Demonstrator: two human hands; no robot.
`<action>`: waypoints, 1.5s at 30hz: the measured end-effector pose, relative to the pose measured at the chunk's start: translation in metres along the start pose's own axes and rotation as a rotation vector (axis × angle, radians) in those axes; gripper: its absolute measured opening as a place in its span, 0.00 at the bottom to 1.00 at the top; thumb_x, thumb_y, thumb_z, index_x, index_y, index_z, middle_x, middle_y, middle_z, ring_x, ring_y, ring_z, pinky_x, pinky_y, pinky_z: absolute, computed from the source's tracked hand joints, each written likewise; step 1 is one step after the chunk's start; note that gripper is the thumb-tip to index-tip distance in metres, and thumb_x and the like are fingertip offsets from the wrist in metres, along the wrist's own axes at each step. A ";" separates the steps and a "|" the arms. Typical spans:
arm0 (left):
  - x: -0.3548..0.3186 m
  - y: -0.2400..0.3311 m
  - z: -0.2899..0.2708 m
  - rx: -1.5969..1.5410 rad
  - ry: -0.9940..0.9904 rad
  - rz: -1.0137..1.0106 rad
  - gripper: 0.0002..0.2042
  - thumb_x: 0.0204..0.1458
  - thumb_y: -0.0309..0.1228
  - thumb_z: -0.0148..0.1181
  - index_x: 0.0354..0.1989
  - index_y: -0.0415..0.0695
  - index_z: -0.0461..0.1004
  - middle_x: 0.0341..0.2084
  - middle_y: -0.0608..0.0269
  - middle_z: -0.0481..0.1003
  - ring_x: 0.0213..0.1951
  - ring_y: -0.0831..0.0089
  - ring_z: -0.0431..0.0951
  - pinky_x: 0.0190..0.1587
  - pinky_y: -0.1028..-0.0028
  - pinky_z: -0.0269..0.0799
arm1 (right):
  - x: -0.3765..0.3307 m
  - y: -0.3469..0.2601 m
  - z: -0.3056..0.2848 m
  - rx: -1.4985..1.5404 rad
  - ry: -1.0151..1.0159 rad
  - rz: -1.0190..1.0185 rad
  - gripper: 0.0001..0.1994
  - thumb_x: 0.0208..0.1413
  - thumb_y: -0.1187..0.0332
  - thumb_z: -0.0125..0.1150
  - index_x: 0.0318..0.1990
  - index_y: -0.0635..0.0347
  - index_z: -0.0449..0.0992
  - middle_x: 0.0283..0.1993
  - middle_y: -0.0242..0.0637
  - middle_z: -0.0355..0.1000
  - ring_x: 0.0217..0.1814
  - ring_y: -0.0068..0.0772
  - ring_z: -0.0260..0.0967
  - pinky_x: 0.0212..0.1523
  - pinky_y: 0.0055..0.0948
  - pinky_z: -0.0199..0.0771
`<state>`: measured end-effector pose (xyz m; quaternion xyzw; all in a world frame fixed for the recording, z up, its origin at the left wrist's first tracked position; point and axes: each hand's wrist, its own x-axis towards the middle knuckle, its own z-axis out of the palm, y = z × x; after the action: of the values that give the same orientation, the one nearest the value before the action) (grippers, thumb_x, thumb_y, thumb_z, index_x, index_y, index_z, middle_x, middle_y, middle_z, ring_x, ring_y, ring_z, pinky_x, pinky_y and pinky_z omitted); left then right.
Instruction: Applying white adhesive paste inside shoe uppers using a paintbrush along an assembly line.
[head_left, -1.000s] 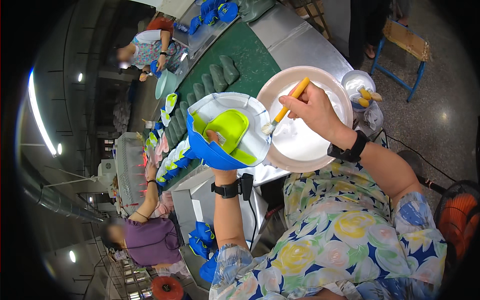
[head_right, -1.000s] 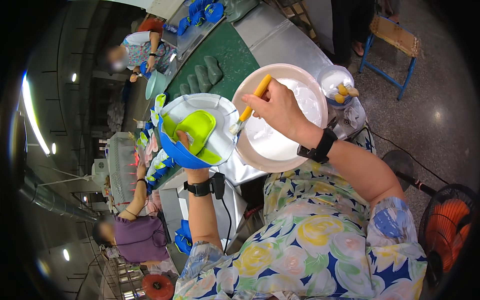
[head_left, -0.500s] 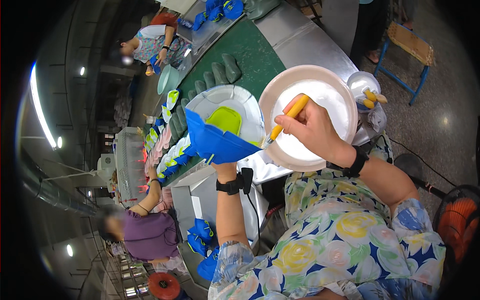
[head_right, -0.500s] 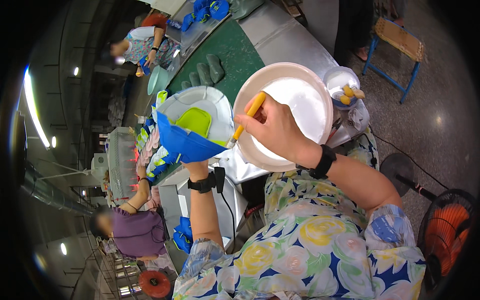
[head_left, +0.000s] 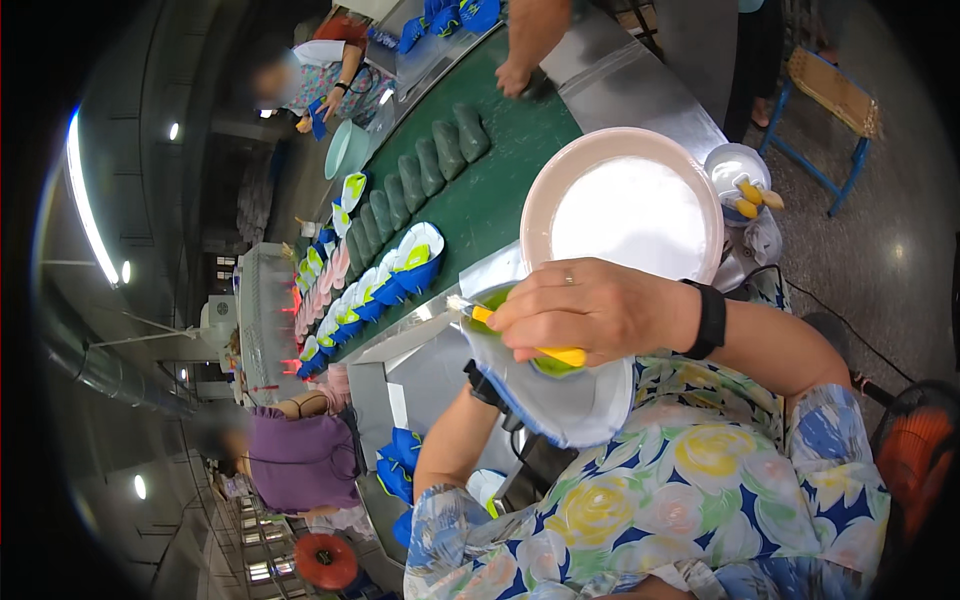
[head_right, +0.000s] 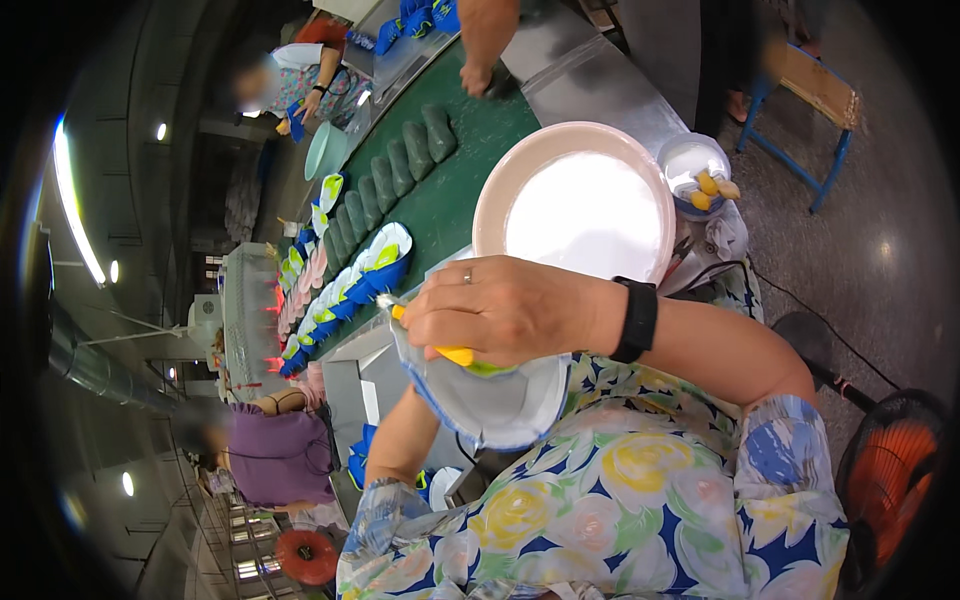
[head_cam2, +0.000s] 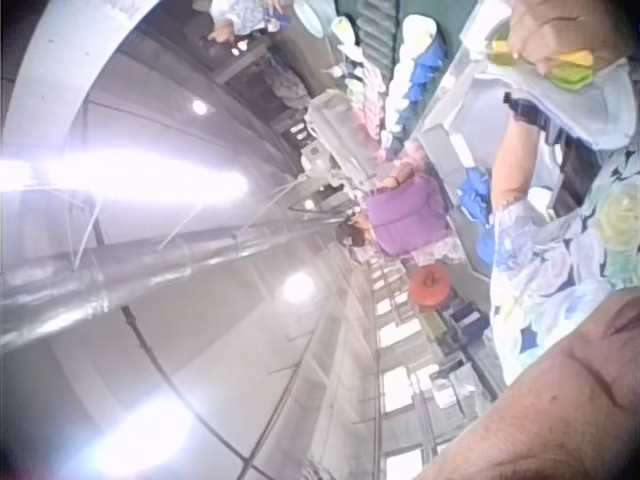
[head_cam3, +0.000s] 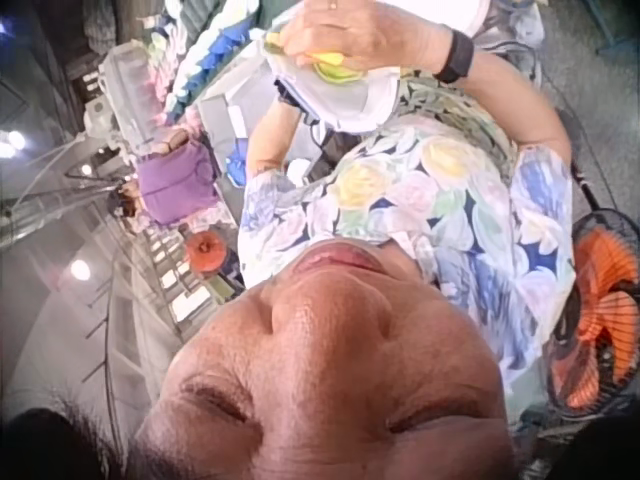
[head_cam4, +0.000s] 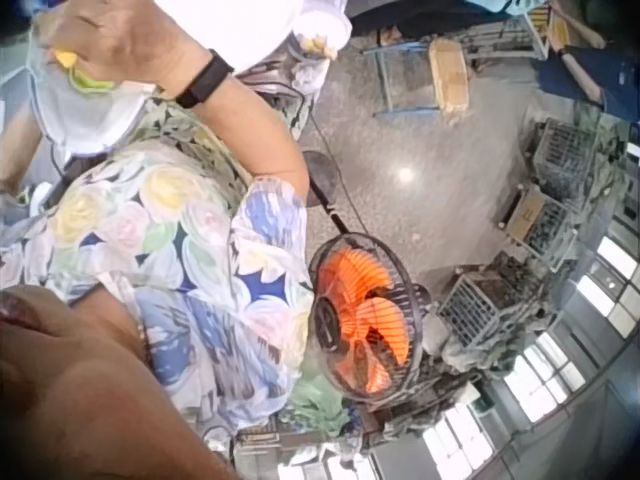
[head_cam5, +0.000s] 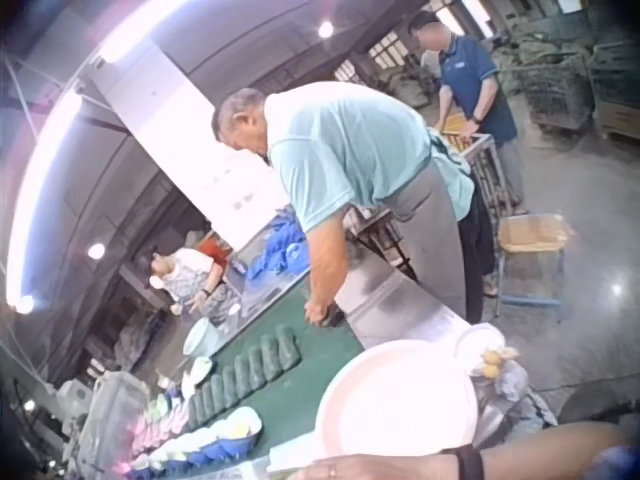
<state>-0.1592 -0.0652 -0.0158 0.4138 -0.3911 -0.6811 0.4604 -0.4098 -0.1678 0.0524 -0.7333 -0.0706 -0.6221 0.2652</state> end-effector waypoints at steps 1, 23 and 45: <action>-0.001 0.001 0.003 -0.001 0.000 -0.011 0.19 0.56 0.26 0.59 0.58 0.40 0.71 0.52 0.54 0.75 0.50 0.63 0.78 0.54 0.64 0.77 | -0.003 0.006 0.001 -0.046 -0.041 0.016 0.16 0.50 0.73 0.71 0.44 0.58 0.70 0.44 0.42 0.78 0.44 0.41 0.77 0.44 0.36 0.79; 0.022 0.017 0.016 -0.169 0.293 -0.125 0.21 0.53 0.27 0.61 0.57 0.39 0.71 0.50 0.54 0.76 0.46 0.63 0.80 0.51 0.68 0.78 | -0.019 0.037 -0.049 -0.095 -0.266 0.931 0.11 0.56 0.66 0.61 0.41 0.63 0.70 0.33 0.51 0.77 0.37 0.53 0.77 0.40 0.39 0.76; 0.029 0.032 0.040 0.188 0.400 0.303 0.23 0.56 0.31 0.60 0.61 0.40 0.69 0.52 0.56 0.76 0.50 0.65 0.79 0.51 0.66 0.78 | -0.003 0.023 -0.025 -0.207 -0.106 0.443 0.09 0.54 0.71 0.65 0.40 0.59 0.72 0.37 0.40 0.75 0.39 0.44 0.76 0.39 0.37 0.76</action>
<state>-0.1932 -0.0951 0.0212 0.5177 -0.4113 -0.4697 0.5850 -0.4224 -0.1985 0.0444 -0.7858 0.1419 -0.5134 0.3145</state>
